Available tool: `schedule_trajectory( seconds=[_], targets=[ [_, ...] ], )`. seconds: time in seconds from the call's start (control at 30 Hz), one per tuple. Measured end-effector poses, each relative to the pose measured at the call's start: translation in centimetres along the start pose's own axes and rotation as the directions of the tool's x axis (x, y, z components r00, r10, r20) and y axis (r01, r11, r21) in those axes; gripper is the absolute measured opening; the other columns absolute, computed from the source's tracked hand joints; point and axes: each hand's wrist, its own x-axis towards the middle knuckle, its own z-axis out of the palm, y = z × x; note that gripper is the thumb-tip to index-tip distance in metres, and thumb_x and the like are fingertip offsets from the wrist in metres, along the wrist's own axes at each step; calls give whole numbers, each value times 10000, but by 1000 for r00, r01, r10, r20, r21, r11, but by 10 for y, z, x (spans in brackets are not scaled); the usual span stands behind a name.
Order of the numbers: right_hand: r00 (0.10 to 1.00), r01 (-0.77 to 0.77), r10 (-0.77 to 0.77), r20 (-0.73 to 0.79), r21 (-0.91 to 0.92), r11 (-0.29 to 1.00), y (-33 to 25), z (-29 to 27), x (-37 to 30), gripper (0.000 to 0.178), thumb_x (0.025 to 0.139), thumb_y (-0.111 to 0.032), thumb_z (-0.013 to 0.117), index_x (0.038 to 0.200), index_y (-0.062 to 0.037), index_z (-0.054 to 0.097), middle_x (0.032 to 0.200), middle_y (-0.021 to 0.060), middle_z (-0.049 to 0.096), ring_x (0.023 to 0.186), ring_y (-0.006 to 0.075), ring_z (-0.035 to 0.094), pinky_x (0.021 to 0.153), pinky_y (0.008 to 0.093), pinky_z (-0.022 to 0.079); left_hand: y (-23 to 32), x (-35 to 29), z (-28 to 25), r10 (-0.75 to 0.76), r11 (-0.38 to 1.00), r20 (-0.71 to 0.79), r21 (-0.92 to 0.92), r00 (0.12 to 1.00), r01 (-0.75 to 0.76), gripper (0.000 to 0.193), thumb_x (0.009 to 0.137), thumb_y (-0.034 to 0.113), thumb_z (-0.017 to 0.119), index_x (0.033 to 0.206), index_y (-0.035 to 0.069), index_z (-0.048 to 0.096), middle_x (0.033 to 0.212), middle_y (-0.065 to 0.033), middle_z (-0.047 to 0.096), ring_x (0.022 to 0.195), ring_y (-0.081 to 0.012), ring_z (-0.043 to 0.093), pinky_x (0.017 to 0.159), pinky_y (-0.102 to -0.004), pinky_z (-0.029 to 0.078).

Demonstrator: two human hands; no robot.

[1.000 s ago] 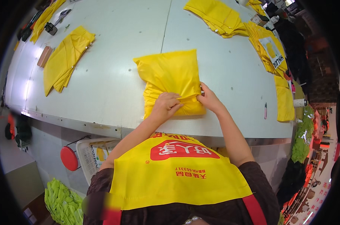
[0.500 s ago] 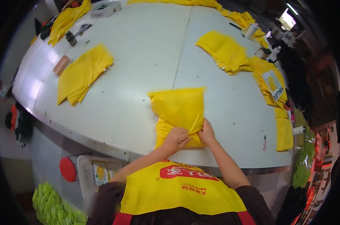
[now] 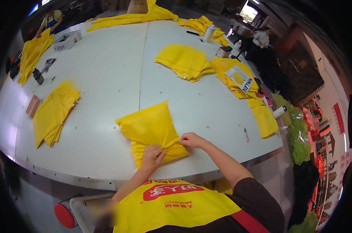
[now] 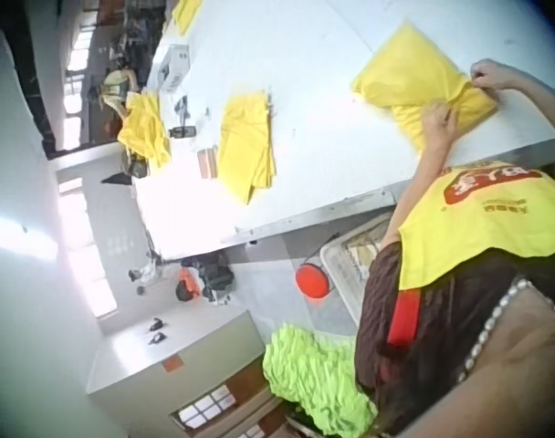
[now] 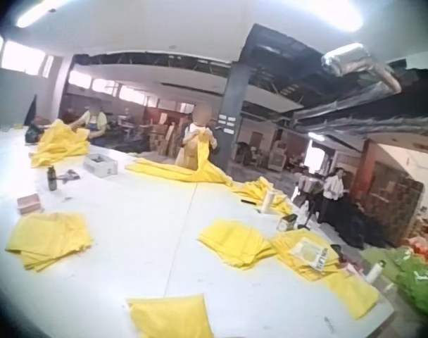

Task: The person folds a yellow raincoat on a table, aligns the sleeves and body, and places the folded item into a white basket. The person repeats the process with another yellow raincoat.

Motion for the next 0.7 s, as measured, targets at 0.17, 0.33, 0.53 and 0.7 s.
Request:
schedule_trajectory(
  seconds=[0.17,0.33,0.53,0.7],
  targets=[
    [975,-192,166,146,184,964,-6,-2,-3,184,825,-201,569,753,-33,586,677,23,565,587,93,489,535,238,397,2,-2,-1,7,1000,1,-11,1000,-7,109,673,72,715,686,26,618,823,-124,649,799,-278,609,736,-368,456],
    [982,-156,132,134,192,969,-45,-4,-17,175,775,-174,547,748,-8,592,647,56,591,603,160,536,563,306,434,-2,-7,3,2,1000,-13,-17,1000,-2,103,668,57,714,694,28,619,826,-115,651,798,-275,608,743,-365,451],
    [986,117,-128,-110,-100,988,-74,57,-13,181,765,-188,552,757,-20,618,734,164,633,672,324,599,612,402,468,-6,-14,-3,76,996,56,33,996,-78,186,650,83,736,787,37,619,975,-137,623,958,-303,569,837,-383,438],
    [964,61,-77,-254,-72,996,-73,62,-22,193,776,-203,544,765,-30,628,750,174,634,708,333,614,634,419,477,23,-25,-49,-15,908,-19,419,1000,21,468,670,218,741,1066,59,549,1229,-145,503,1180,-306,431,948,-412,388]
  ],
)
